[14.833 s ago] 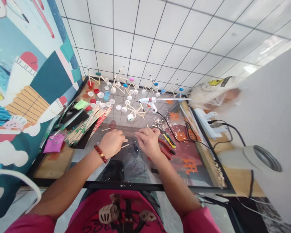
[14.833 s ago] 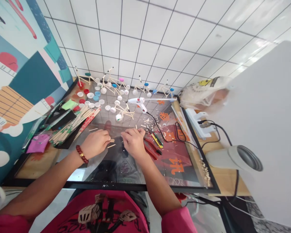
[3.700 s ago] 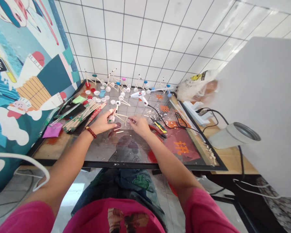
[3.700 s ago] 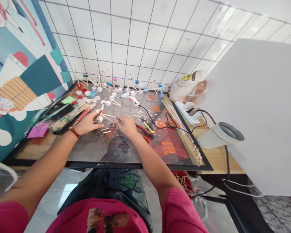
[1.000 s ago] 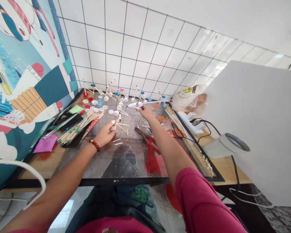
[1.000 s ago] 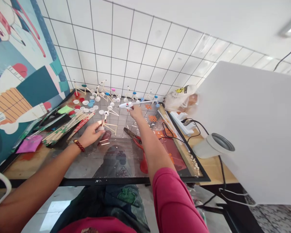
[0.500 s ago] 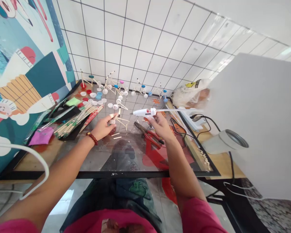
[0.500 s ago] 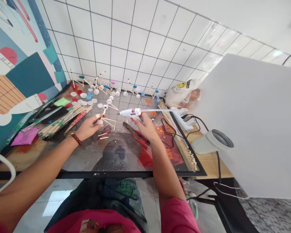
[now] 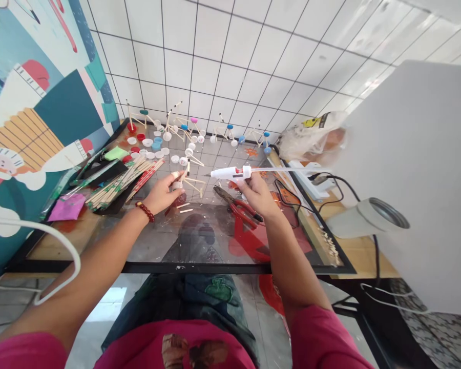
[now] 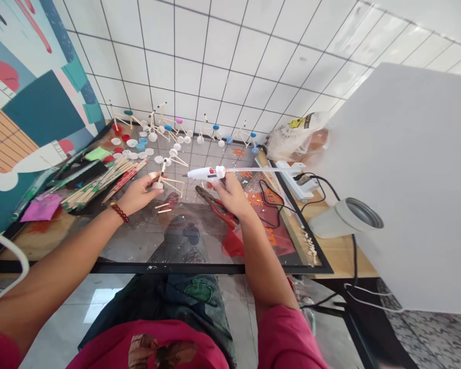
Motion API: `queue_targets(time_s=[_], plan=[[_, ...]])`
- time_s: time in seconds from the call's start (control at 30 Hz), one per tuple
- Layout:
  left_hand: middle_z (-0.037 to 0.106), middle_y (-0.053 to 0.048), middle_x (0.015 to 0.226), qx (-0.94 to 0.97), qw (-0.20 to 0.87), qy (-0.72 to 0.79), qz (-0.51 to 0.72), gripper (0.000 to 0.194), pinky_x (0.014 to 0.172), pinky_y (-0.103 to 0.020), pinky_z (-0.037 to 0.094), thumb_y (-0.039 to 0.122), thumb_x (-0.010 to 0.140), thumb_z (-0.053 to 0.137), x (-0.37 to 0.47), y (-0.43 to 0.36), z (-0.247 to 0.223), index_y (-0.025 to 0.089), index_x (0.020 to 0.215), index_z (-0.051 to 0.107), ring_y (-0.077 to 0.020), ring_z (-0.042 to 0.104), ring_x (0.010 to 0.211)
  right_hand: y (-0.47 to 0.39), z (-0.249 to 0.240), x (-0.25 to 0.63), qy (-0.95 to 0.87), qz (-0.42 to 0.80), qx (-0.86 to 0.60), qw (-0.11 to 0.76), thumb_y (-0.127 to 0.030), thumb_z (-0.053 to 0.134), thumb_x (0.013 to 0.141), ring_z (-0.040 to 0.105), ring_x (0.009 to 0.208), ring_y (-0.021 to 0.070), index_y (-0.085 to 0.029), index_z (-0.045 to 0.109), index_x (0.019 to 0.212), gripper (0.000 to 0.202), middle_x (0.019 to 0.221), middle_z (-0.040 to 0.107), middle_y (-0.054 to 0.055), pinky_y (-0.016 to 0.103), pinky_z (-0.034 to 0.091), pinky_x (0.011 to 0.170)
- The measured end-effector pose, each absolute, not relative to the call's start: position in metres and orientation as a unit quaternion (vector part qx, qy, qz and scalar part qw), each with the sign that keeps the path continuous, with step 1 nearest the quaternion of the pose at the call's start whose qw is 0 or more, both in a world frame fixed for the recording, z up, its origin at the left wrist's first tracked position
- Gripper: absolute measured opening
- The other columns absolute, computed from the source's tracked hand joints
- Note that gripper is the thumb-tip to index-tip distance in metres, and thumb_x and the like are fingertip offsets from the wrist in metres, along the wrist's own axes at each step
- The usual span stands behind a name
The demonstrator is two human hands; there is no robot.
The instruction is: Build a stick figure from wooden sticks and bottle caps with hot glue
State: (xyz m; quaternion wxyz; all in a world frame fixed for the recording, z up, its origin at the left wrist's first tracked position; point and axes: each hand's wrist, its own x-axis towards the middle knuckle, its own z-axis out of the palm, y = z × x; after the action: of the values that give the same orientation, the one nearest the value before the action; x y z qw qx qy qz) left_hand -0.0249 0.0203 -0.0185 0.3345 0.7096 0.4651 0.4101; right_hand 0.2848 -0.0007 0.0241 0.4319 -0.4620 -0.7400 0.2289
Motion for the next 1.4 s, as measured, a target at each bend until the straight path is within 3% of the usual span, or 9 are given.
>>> queue_targets(time_s=[0.2,0.33,0.47,0.73,0.87,0.97,1.17,1.4], plan=[[0.065,-0.011,0.134,0.712,0.328,0.477,0.398,0.063,0.106,-0.042,0.046,0.036,0.079,0.065,-0.024,0.018,-0.015,0.016,0.138,0.056,-0.0278,0.063,0.116,-0.003,0.03,0.284,-0.735,0.196,-0.483,0.434,-0.052,0.048,0.095,0.065,0.076,0.0209,-0.022,0.049,0.107,0.032,0.083,0.068,0.003,0.036,0.051,0.075],[0.064,-0.012,0.135,0.709,0.332,0.475,0.403,0.065,0.108,-0.042,0.044,0.037,0.079,0.065,-0.024,0.018,-0.015,0.015,0.139,0.055,-0.0279,0.061,0.12,-0.004,0.031,0.281,-0.737,0.176,-0.487,0.435,-0.05,0.051,0.094,0.067,0.079,0.0223,-0.021,0.051,0.105,0.031,0.083,0.07,0.005,0.037,0.051,0.076],[0.065,-0.013,0.134,0.7,0.347,0.472,0.408,0.067,0.108,-0.043,0.044,0.038,0.077,0.067,-0.023,0.02,-0.018,0.014,0.138,0.056,-0.0275,0.061,0.12,0.002,0.023,0.279,-0.696,0.257,-0.457,0.49,-0.052,0.057,0.092,0.07,0.088,0.0221,-0.021,0.053,0.113,0.038,0.096,0.072,0.005,0.038,0.053,0.081],[0.067,-0.011,0.131,0.712,0.338,0.461,0.407,0.064,0.108,-0.042,0.044,0.037,0.076,0.071,-0.022,0.018,-0.021,0.017,0.136,0.058,-0.0279,0.062,0.119,0.006,0.021,0.272,-0.589,0.422,-0.447,0.524,-0.061,0.069,0.079,0.071,0.08,0.0211,-0.025,0.052,0.108,0.049,0.101,0.072,0.005,0.032,0.055,0.063],[0.068,-0.011,0.13,0.713,0.353,0.45,0.405,0.064,0.106,-0.042,0.046,0.038,0.077,0.07,-0.023,0.019,-0.024,0.018,0.137,0.058,-0.0273,0.064,0.116,0.004,0.021,0.271,-0.578,0.456,-0.418,0.533,-0.06,0.07,0.078,0.072,0.087,0.0227,-0.027,0.051,0.108,0.049,0.1,0.072,0.004,0.037,0.058,0.074],[0.067,-0.012,0.131,0.711,0.352,0.455,0.404,0.066,0.106,-0.043,0.046,0.04,0.077,0.07,-0.023,0.019,-0.023,0.017,0.137,0.057,-0.0281,0.063,0.117,0.001,0.023,0.274,-0.623,0.42,-0.412,0.515,-0.06,0.065,0.083,0.07,0.087,0.0223,-0.025,0.051,0.108,0.045,0.091,0.072,0.003,0.038,0.057,0.08],[0.067,-0.013,0.131,0.714,0.347,0.466,0.391,0.068,0.107,-0.044,0.045,0.044,0.078,0.069,-0.021,0.016,-0.016,0.016,0.139,0.056,-0.0283,0.064,0.116,-0.008,0.031,0.284,-0.746,0.211,-0.45,0.443,-0.054,0.049,0.095,0.063,0.075,0.0201,-0.021,0.05,0.101,0.034,0.081,0.068,0.003,0.036,0.049,0.074],[0.066,-0.013,0.131,0.714,0.338,0.47,0.393,0.066,0.106,-0.043,0.046,0.045,0.078,0.069,-0.021,0.015,-0.014,0.015,0.136,0.058,-0.0277,0.063,0.116,-0.009,0.035,0.283,-0.76,0.139,-0.488,0.407,-0.051,0.046,0.094,0.062,0.07,0.0232,-0.022,0.047,0.104,0.03,0.076,0.068,0.004,0.036,0.046,0.07]])
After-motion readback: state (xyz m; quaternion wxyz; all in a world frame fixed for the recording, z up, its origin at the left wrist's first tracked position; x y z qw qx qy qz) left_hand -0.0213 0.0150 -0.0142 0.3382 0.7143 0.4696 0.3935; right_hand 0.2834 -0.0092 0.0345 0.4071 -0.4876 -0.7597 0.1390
